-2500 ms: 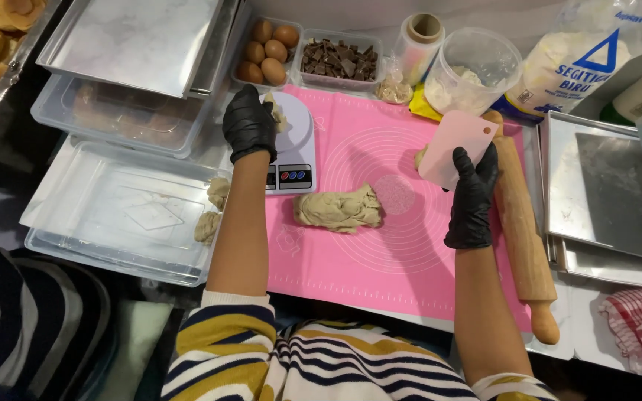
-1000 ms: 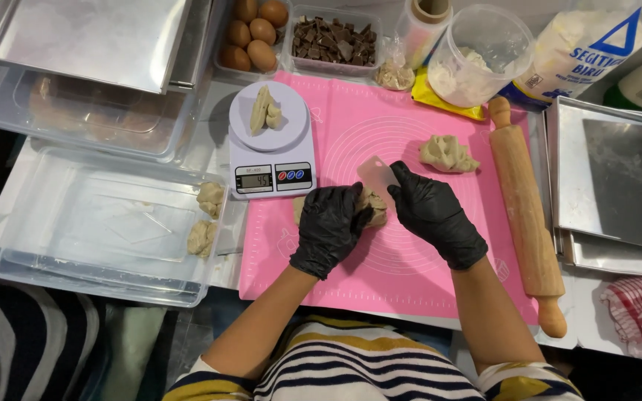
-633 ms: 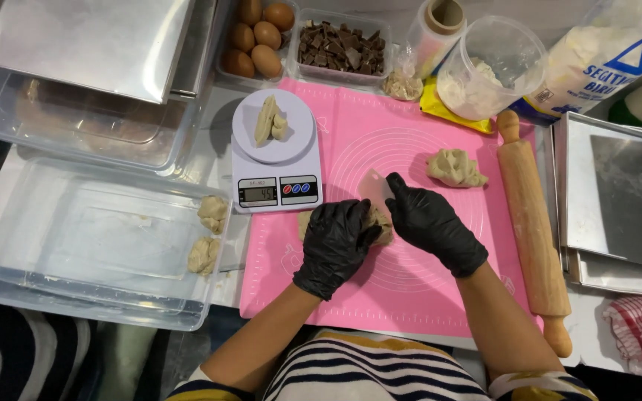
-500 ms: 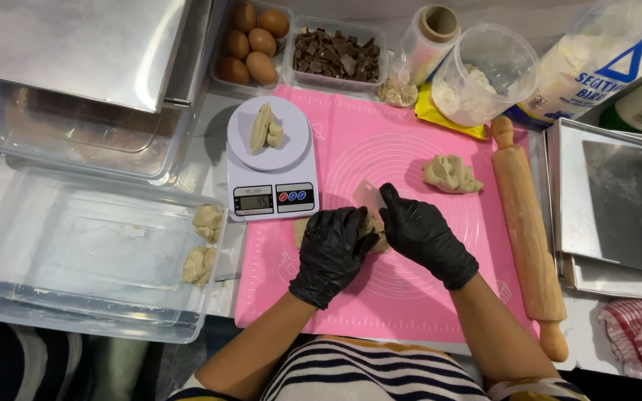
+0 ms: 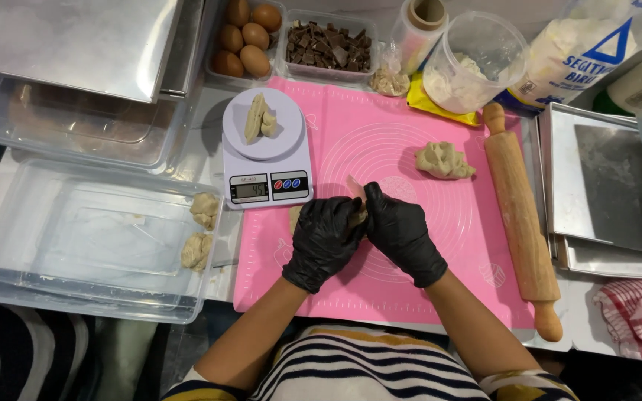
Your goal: Dividing a large piece of dough into smaller portions, weighing each on a scale, and shaping them into balls.
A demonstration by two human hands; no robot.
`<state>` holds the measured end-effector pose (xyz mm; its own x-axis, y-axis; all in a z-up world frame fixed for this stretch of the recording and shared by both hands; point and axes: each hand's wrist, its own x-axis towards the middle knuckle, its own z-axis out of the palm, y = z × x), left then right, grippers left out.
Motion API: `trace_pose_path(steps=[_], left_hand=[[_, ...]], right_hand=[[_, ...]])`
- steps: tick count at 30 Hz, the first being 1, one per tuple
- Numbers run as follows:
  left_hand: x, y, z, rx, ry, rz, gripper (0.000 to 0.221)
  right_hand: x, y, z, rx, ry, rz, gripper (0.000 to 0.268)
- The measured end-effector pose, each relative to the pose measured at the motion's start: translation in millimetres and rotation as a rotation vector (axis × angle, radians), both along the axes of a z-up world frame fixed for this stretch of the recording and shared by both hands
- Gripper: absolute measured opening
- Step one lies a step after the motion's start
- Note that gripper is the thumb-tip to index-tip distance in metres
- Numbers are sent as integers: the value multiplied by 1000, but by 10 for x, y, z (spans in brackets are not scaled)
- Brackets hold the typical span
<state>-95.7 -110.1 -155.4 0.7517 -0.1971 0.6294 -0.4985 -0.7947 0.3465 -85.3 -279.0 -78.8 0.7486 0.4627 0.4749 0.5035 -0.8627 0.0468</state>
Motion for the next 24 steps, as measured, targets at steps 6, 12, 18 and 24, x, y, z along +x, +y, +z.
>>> trace_pose_path(steps=[6,12,18,24], left_hand=[[-168,62,528,-290,100,-189,28],[159,-60,640,-30,357,-70,43],[796,-406,489,-222,709,-243,71],[902,-605,449,-264,792,-193,54]], right_hand=[[336,-465,-138,422,449,-176,57],[655,-976,-221,1482,742,-323,69],[642,-1014,-168,1890,821,-369,69],[612,-1013,-46,2103,742,-371,59]])
